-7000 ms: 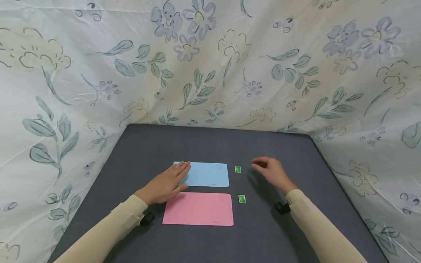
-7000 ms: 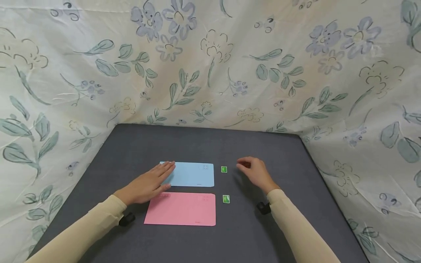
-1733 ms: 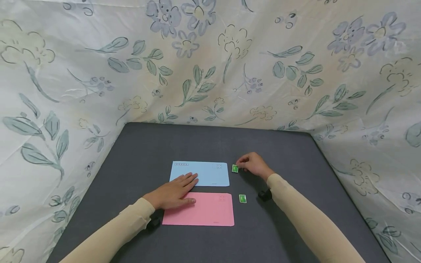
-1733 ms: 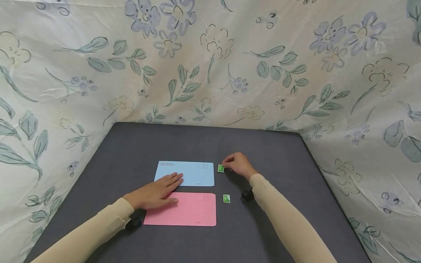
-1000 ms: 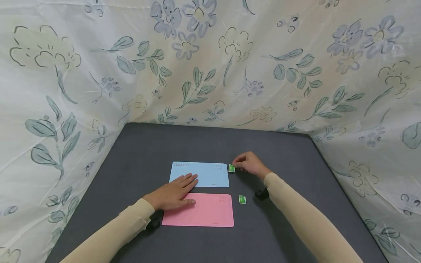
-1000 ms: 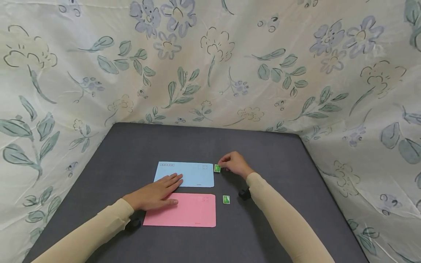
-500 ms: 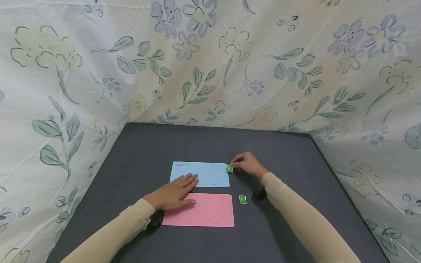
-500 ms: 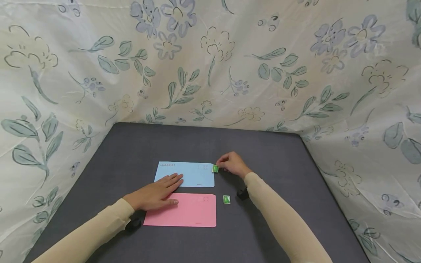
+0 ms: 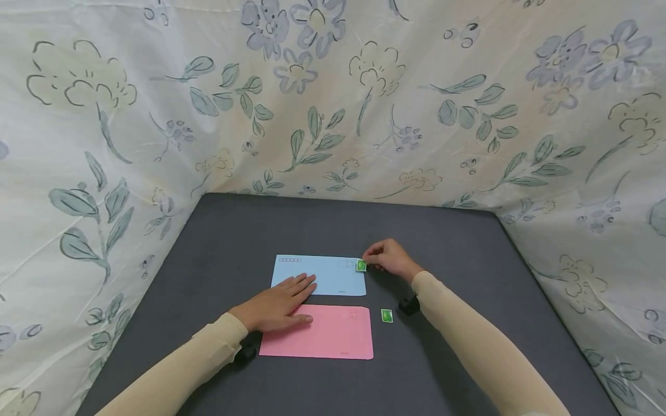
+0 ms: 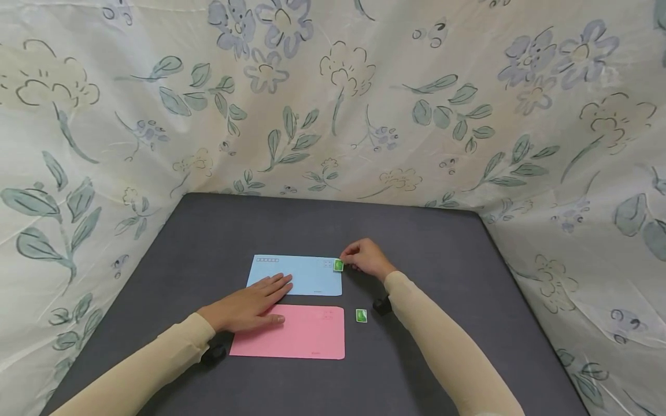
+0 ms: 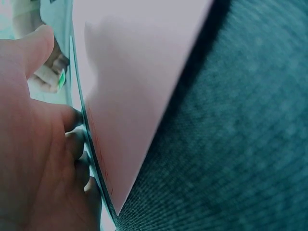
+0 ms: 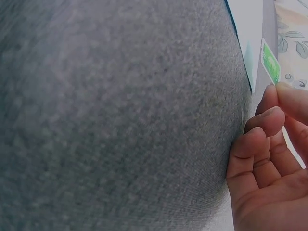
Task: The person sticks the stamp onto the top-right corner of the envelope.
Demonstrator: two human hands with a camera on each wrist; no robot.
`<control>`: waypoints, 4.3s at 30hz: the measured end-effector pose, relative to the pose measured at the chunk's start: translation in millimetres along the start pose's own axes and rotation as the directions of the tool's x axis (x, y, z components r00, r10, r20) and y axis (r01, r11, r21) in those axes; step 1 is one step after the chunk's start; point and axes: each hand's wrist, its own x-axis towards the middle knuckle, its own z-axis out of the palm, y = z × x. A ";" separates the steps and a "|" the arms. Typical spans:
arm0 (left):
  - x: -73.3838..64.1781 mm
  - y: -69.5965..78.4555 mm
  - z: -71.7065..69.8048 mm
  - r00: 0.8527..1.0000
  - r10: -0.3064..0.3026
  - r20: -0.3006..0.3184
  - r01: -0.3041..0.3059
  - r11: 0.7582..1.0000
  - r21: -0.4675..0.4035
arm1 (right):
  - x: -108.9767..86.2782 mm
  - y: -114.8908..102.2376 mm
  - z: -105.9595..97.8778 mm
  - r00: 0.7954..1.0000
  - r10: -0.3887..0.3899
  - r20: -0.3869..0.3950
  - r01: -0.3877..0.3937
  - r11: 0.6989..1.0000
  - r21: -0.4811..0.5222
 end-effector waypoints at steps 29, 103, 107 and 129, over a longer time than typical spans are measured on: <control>1.1 -2.0 1.5 1.000 0.005 -0.007 -0.005 1.000 0.016 | 10.7 -0.9 8.5 1.000 -0.011 0.002 0.011 1.000 -0.006; 1.3 -2.5 2.0 1.000 -0.004 -0.011 0.004 1.000 -0.010 | 30.4 -9.5 25.4 1.000 -0.006 0.019 0.007 1.000 -0.024; 1.9 -3.4 2.3 1.000 -0.002 -0.008 0.002 1.000 -0.007 | 31.2 -11.3 27.5 1.000 -0.009 0.022 0.009 1.000 -0.014; 1.2 -3.0 3.5 1.000 -0.005 -0.005 0.005 1.000 -0.003 | 30.7 -19.5 33.5 1.000 -0.020 0.001 0.020 0.997 -0.077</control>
